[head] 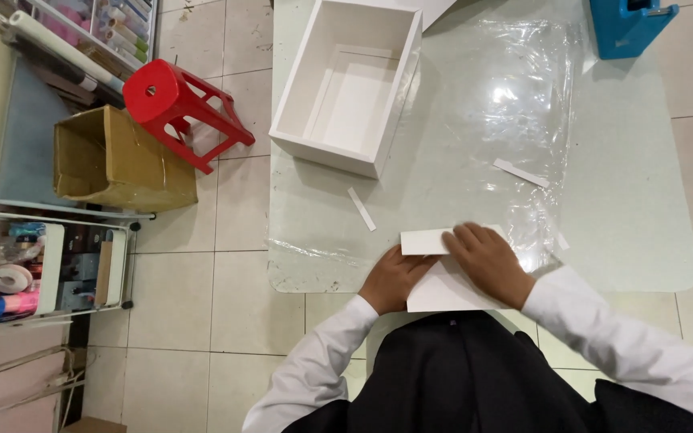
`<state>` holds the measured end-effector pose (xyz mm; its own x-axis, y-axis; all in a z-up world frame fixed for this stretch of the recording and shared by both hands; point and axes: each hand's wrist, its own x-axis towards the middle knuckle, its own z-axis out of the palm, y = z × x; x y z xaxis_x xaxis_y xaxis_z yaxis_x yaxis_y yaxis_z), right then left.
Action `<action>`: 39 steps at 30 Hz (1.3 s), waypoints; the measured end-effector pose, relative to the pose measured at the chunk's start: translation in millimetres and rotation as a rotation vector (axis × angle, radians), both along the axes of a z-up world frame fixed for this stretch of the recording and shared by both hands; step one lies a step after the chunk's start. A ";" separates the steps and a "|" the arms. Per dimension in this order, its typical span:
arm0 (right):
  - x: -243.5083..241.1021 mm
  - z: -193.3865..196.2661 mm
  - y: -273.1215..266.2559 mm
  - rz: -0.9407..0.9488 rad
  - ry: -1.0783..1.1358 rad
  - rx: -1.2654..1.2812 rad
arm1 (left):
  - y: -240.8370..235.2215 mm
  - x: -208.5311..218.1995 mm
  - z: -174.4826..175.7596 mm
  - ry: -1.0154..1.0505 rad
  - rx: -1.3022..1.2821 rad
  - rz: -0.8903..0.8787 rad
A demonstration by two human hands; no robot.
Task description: Assembling a white box by inserting and securing internal dividers.
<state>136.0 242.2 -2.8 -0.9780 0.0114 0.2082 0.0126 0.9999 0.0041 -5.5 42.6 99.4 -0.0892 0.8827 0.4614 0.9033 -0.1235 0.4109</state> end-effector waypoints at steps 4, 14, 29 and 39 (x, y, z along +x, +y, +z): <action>18.5 13.9 -30.8 -0.068 0.060 -0.031 | -2.3 -4.7 -49.5 0.067 0.048 0.000; -6.3 88.5 8.0 -0.160 -0.279 -0.369 | -14.9 -7.8 -42.4 -0.138 -0.044 -0.053; 51.5 28.0 76.0 -0.542 -0.068 -1.062 | 3.5 4.3 -56.3 -0.925 0.017 0.549; 27.5 112.8 -11.2 -0.218 0.139 -1.604 | 27.6 23.4 48.8 -1.857 0.405 0.656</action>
<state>163.5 231.0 110.0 -0.9044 0.4207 -0.0716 0.0580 -0.0450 -0.9973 17.9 70.2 148.3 -0.8044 0.4128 -0.4273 -0.5677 -0.3220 0.7577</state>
